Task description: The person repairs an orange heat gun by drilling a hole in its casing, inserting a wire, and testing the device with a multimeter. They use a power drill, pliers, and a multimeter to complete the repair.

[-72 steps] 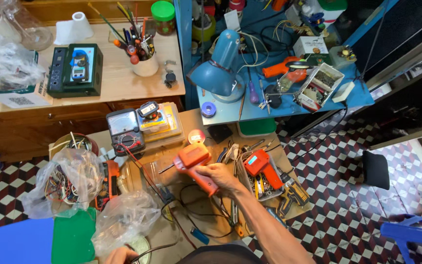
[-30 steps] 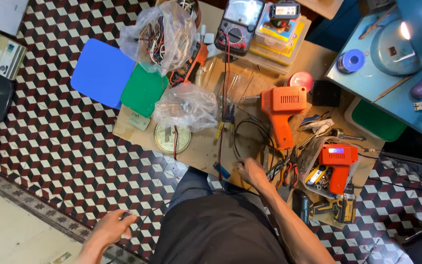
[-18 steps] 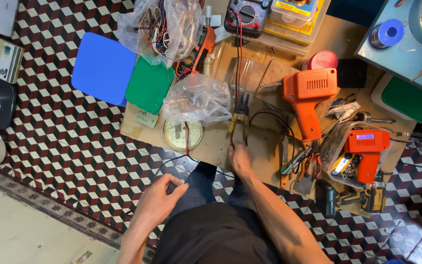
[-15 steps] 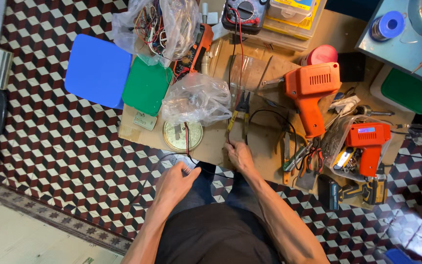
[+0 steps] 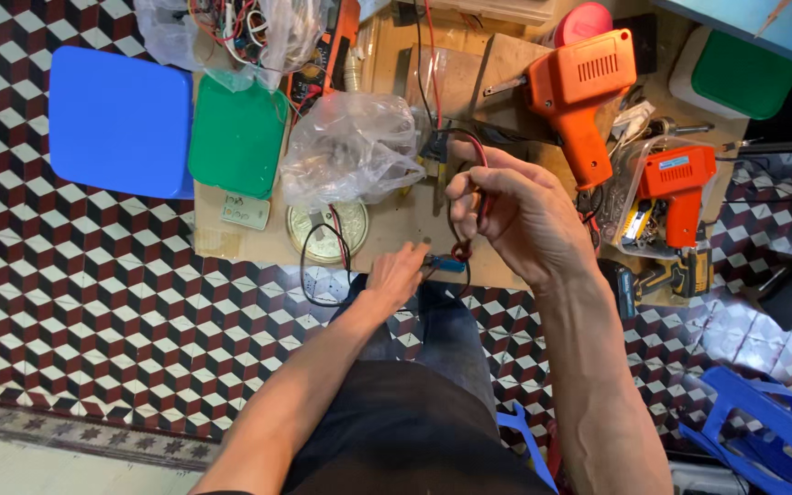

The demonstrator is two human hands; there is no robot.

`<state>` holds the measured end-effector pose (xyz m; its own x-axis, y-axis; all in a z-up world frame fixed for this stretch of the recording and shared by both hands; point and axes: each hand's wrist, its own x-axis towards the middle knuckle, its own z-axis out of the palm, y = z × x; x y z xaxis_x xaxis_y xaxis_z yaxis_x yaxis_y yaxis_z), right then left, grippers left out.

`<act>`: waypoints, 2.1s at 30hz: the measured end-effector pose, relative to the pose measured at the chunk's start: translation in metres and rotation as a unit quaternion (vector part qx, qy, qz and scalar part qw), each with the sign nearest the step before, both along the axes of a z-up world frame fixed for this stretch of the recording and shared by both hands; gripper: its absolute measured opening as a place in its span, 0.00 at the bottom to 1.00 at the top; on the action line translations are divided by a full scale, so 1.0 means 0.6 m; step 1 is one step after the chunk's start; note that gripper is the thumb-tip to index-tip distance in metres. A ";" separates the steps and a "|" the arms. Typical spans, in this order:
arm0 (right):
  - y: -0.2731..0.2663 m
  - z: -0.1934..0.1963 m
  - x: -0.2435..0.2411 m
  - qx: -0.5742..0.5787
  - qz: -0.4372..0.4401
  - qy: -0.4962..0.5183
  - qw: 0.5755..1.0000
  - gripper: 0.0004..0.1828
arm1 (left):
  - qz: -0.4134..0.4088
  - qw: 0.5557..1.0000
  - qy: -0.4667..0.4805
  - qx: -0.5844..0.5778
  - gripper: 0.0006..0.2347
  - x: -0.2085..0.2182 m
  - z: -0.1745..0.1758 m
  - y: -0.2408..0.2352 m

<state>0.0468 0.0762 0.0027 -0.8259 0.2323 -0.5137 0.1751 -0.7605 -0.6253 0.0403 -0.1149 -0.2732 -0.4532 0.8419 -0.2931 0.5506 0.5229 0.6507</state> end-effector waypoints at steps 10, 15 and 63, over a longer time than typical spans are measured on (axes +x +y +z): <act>0.017 0.065 0.020 -0.179 -0.024 0.136 0.974 0.19 | 0.099 0.995 -0.019 0.014 0.23 -0.031 0.024 0.071; 0.013 0.076 -0.042 -0.161 -0.024 0.180 0.970 0.17 | -0.033 0.955 -0.200 0.217 0.23 -0.057 0.167 0.034; -0.140 0.027 0.218 0.338 -0.132 -0.071 0.929 0.19 | 0.231 0.772 -0.507 0.307 0.19 -0.057 0.431 0.011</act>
